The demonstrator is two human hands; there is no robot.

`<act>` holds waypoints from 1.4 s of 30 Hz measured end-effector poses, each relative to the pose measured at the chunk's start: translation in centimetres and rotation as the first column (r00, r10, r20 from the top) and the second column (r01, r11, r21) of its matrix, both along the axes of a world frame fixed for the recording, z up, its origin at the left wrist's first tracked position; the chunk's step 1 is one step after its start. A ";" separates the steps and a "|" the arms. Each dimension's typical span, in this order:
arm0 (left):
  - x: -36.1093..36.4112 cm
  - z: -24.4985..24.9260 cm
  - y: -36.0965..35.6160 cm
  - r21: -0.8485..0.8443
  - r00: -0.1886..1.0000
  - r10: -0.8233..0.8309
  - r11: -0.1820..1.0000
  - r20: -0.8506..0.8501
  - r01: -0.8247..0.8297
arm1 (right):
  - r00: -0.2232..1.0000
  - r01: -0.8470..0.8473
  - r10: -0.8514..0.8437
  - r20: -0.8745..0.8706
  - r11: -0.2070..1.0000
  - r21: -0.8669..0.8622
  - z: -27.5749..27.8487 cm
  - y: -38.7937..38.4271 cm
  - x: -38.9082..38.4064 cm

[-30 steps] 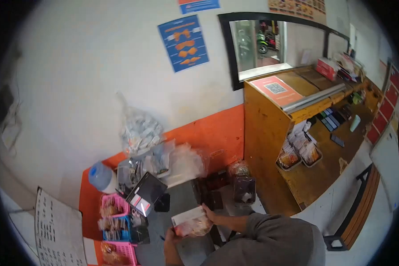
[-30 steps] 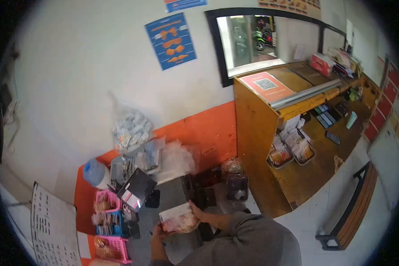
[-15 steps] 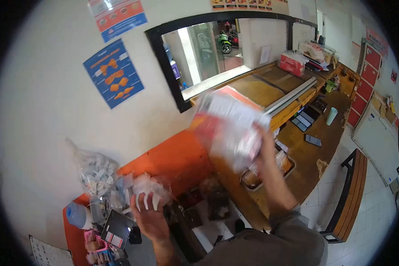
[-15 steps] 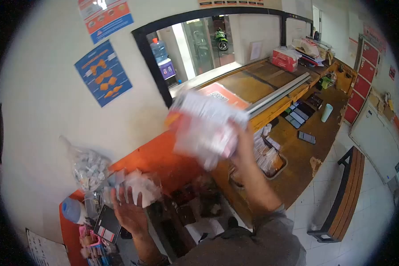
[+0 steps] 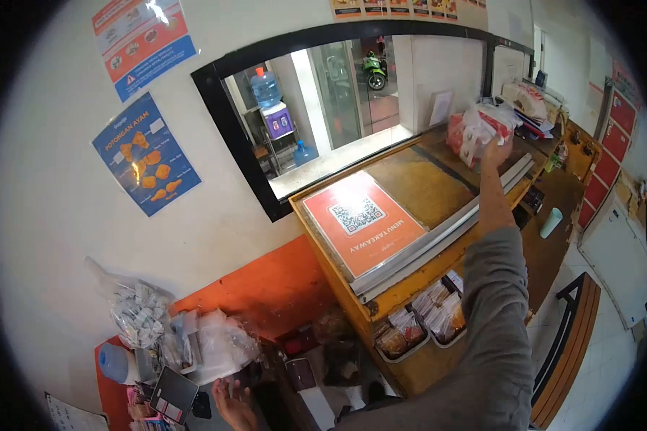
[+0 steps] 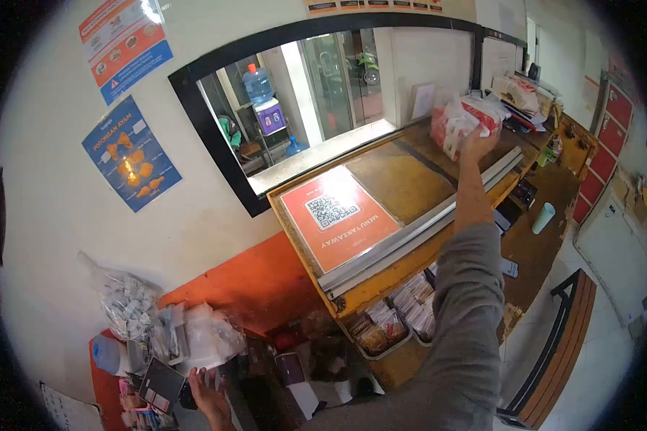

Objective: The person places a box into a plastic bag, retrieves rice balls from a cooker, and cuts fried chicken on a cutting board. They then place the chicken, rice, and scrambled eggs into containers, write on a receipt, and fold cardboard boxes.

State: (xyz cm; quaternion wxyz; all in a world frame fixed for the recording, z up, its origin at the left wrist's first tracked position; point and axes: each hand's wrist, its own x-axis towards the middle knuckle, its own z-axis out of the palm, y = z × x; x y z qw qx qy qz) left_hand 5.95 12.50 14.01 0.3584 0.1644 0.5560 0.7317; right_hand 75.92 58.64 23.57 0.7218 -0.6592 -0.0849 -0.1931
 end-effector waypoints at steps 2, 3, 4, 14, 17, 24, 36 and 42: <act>-1.1 -2.0 0.4 0.003 1.000 0.018 1.000 0.006 -0.018 | 0.909 -0.379 0.347 0.231 0.919 0.108 0.1 2.0 -0.7; -1.2 -2.5 0.5 0.003 0.997 0.062 0.998 0.053 -0.062 | 0.887 -0.450 0.426 0.179 0.885 0.118 -0.2 2.4 -2.1; -1.3 -3.1 0.5 0.001 0.988 0.115 0.993 0.102 -0.116 | 0.874 -0.471 0.448 0.187 0.876 0.104 -0.2 2.0 -3.2; -3.3 -4.6 -3.0 0.073 0.971 -0.023 0.997 0.238 0.005 | -0.865 -0.489 0.475 -0.159 -0.871 0.058 3.0 -27.5 -27.4; -6.3 -6.0 -6.6 0.043 0.954 0.097 0.993 0.285 -0.114 | -0.730 0.656 -0.677 -0.090 -0.658 -0.370 -6.6 -22.4 -37.4; -18.4 -14.8 -21.4 -0.343 0.844 0.453 0.774 -0.287 -0.532 | -0.836 0.040 0.233 -0.497 -0.877 -0.479 -10.3 -37.5 -70.2; -32.8 -25.6 -30.6 -0.333 0.447 0.716 0.306 -0.536 -0.892 | -0.824 -0.117 0.536 -0.185 -0.480 -0.870 -17.7 -33.5 -110.7; -29.4 -23.3 -29.8 -0.388 0.563 0.712 0.420 -0.420 -0.820 | -0.534 -0.321 0.828 0.173 -0.009 -0.947 -31.1 -18.8 -116.9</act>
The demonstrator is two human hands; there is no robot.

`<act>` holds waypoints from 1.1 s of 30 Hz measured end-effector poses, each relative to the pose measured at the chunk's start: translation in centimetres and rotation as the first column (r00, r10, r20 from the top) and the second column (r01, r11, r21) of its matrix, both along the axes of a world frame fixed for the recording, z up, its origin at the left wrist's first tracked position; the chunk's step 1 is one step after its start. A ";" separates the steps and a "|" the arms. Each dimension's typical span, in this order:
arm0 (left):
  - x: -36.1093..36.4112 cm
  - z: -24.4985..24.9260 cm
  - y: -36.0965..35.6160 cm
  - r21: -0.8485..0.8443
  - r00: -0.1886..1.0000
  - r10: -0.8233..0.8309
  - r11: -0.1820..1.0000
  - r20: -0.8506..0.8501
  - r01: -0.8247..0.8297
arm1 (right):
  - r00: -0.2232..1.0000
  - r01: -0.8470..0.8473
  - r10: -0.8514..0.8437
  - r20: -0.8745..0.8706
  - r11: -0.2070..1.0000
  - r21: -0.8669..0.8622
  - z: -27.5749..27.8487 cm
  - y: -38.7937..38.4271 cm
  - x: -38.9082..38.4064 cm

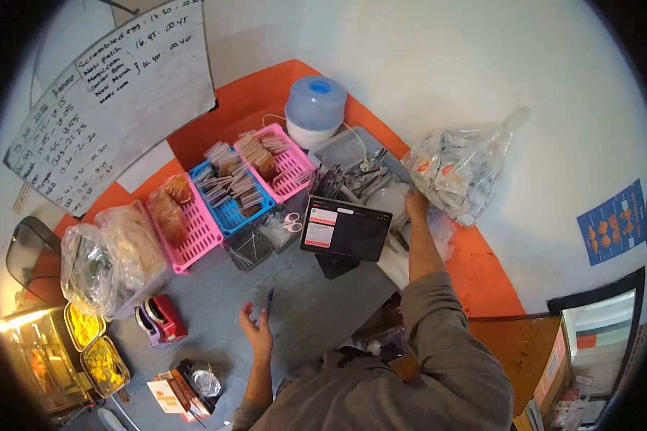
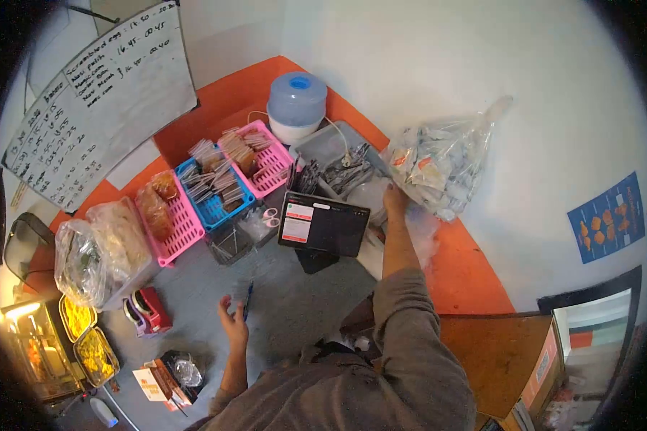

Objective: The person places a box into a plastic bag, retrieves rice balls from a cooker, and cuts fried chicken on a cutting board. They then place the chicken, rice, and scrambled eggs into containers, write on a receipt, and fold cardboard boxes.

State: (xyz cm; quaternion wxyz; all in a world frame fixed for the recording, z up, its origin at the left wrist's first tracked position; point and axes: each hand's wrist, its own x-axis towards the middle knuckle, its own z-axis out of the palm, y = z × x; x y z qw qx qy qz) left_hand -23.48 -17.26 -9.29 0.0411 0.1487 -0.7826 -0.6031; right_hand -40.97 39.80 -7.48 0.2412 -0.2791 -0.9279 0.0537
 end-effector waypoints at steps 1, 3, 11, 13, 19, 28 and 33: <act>0.9 -0.1 -0.2 0.009 1.000 0.000 1.000 0.001 0.000 | 1.000 0.000 0.000 0.001 1.000 0.009 -1.3 1.1 0.2; 1.9 -0.5 -0.6 0.040 0.996 -0.032 0.999 0.085 0.028 | 0.972 -0.055 -0.032 -0.233 0.932 -0.357 -2.7 2.5 -0.3; 0.2 2.1 2.7 -0.062 0.997 0.017 0.998 0.081 -0.012 | 0.977 0.092 -0.038 0.209 0.962 -0.256 -4.7 4.9 -2.7; -1.5 3.9 5.7 0.044 1.000 0.017 0.999 -0.009 -0.016 | 0.991 0.078 -0.030 0.130 0.921 -0.382 -4.9 6.8 -1.5; -5.8 9.0 16.6 0.044 0.944 -0.265 0.960 -0.195 0.278 | 0.996 -0.001 -0.059 -0.064 0.725 -0.688 -4.8 8.8 1.0; -9.0 14.4 33.9 -0.729 0.309 -0.948 0.264 -0.075 0.632 | 0.903 -0.271 -0.236 -0.359 0.335 -0.902 -1.4 4.1 -0.4; -12.5 9.6 40.6 -0.937 0.546 -0.814 0.006 0.198 0.349 | 0.821 -0.422 -0.372 -0.434 0.119 -0.899 0.1 4.9 3.2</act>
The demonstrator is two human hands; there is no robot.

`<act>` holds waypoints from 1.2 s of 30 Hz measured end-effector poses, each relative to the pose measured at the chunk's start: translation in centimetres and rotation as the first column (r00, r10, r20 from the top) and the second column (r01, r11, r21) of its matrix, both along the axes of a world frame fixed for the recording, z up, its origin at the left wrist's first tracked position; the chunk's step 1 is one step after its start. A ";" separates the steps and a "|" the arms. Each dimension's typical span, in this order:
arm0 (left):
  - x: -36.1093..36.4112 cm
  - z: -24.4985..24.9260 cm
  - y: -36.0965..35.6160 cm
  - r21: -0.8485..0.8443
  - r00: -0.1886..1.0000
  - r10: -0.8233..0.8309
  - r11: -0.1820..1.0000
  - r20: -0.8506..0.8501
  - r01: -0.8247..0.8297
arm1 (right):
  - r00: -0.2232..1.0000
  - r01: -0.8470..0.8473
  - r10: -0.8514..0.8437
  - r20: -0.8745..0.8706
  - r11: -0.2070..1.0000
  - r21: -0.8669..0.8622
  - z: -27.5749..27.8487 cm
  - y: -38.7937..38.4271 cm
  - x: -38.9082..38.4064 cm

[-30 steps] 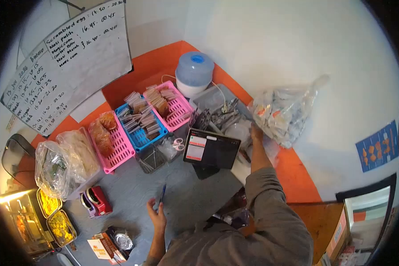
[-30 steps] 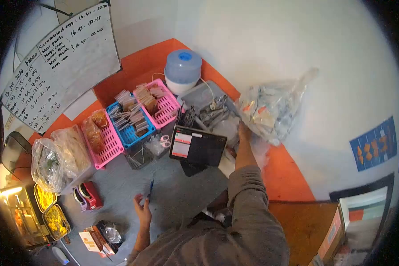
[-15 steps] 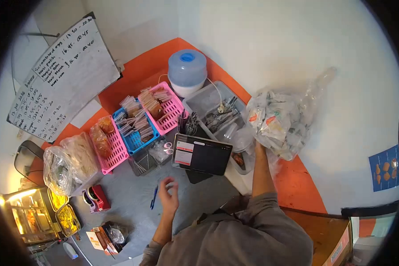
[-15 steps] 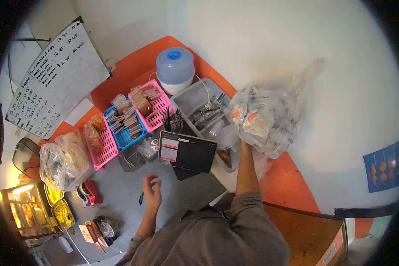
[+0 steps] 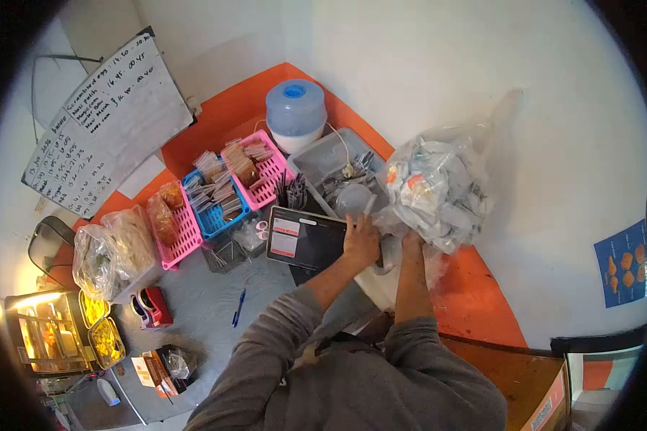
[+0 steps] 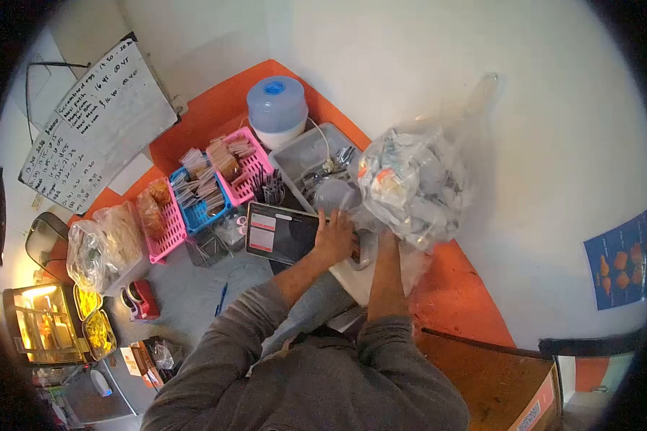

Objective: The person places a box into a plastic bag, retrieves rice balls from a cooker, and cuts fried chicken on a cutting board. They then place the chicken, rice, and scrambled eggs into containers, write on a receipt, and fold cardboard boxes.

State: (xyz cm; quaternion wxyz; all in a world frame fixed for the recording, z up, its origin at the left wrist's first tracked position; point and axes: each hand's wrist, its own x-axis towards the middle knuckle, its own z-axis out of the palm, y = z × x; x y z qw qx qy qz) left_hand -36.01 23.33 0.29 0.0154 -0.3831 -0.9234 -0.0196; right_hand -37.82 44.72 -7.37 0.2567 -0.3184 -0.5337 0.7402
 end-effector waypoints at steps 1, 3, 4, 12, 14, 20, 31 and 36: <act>-0.5 1.2 0.3 -0.001 1.000 -0.003 1.000 0.004 0.003 | 0.999 0.011 -0.013 -0.032 0.999 -0.053 -0.4 -0.5 2.0; -1.3 3.3 0.5 -0.097 0.977 0.038 0.995 0.208 -0.019 | 0.994 0.034 -0.050 -0.095 0.986 -0.163 -0.3 0.0 3.8; -1.3 3.3 0.5 -0.099 0.977 0.032 0.995 0.211 -0.011 | 0.989 0.044 -0.073 -0.126 0.975 -0.217 0.2 1.2 4.8; 1.0 3.4 -0.6 0.538 0.934 -0.308 0.826 0.180 0.169 | 0.962 0.033 -0.161 -0.221 0.871 -0.490 1.1 1.2 15.0; 1.2 1.2 -1.8 0.592 0.837 -0.434 0.787 0.333 0.172 | 0.988 -0.016 -0.057 -0.143 0.886 -0.463 4.9 -1.2 16.9; 5.8 5.0 -10.3 0.725 0.556 -0.518 0.642 0.651 -0.251 | 0.938 -0.213 0.302 0.173 0.891 -0.402 15.9 -8.3 20.3; 15.3 4.8 -28.7 0.605 0.514 -0.336 0.280 0.789 -0.746 | 0.265 -0.754 0.808 0.527 -0.167 0.635 16.7 -27.0 14.5; 21.4 1.8 -36.4 0.413 0.427 -0.160 -0.114 0.890 -0.904 | -0.079 -0.865 0.924 0.374 -0.250 0.435 16.7 -32.7 11.2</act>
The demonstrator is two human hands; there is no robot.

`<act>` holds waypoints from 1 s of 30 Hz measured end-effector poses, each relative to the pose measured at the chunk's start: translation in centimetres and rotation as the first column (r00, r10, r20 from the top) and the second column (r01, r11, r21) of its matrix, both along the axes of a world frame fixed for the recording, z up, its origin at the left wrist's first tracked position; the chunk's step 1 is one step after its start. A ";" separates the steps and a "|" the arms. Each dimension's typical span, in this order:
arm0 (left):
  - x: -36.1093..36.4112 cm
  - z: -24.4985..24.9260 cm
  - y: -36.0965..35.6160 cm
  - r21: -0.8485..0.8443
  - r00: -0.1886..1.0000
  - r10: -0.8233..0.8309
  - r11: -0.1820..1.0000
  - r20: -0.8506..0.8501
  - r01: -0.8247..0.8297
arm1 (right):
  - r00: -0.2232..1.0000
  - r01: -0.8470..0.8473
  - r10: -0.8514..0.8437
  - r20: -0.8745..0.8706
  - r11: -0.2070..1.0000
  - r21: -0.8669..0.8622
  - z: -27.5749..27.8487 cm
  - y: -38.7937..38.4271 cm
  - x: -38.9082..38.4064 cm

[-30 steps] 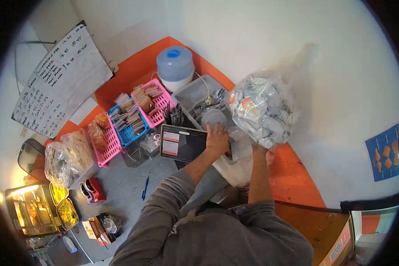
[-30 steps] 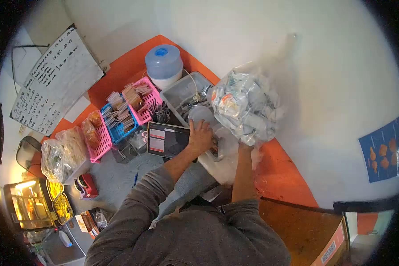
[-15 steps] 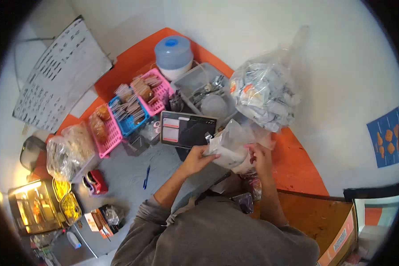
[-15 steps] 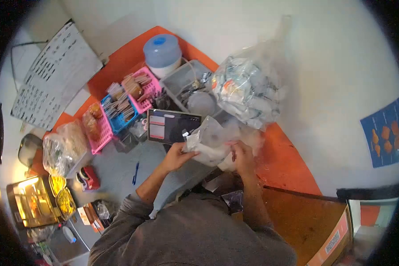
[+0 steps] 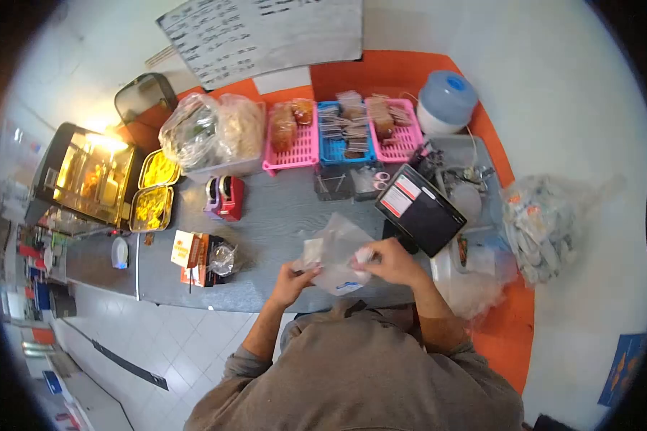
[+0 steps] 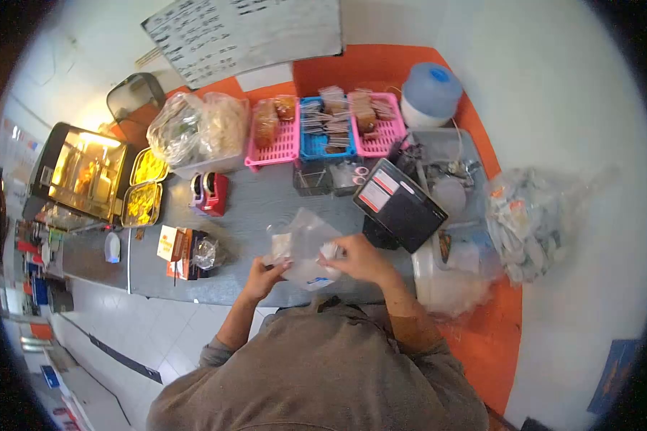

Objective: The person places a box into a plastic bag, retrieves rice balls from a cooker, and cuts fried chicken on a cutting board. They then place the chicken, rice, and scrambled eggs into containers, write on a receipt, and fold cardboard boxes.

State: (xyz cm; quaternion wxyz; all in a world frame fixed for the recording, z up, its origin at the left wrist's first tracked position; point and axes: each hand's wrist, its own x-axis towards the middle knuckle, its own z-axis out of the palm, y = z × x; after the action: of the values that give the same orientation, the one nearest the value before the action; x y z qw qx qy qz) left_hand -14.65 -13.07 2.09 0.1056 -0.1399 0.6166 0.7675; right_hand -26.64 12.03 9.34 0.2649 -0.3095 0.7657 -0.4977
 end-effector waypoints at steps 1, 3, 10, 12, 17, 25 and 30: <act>1.1 -0.3 -1.4 0.014 0.993 0.120 0.993 0.023 -0.120 | 1.000 -0.019 0.019 -0.006 1.000 0.000 -0.1 -1.4 -0.8; 3.2 -0.8 -3.8 0.024 0.978 0.208 0.978 0.033 -0.209 | 0.913 0.399 -0.313 0.261 0.820 -0.411 -1.4 -4.5 -3.2; 5.8 -1.1 -6.3 -0.009 0.934 0.351 0.936 0.058 -0.351 | 0.725 0.673 -0.667 0.173 0.632 -0.385 -12.6 -13.0 -13.4; 4.6 0.0 -6.3 0.009 0.939 0.340 0.940 0.053 -0.340 | 0.639 0.768 -0.678 0.364 0.533 -0.355 -12.4 -12.6 -12.1; 0.5 -0.2 -5.6 0.026 0.998 0.042 0.999 -0.040 -0.041 | 0.987 0.117 -0.081 0.135 0.952 -0.282 -5.7 -6.7 -1.6; -7.6 2.7 3.8 0.305 0.931 -0.198 0.906 -0.307 0.293 | 0.445 0.888 -0.836 0.322 0.458 -0.039 -1.5 10.3 3.1; -7.1 0.8 6.4 0.210 0.978 -0.209 0.955 -0.025 0.209 | 0.000 0.991 -0.914 0.405 -0.053 -0.121 -12.9 24.6 3.5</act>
State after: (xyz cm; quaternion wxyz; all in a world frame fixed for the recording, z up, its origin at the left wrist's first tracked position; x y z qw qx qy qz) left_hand -21.76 -6.71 2.93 0.1996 -0.0610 0.5430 0.8134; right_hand -23.13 36.63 -3.53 -0.1506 0.3242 0.6157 -0.7022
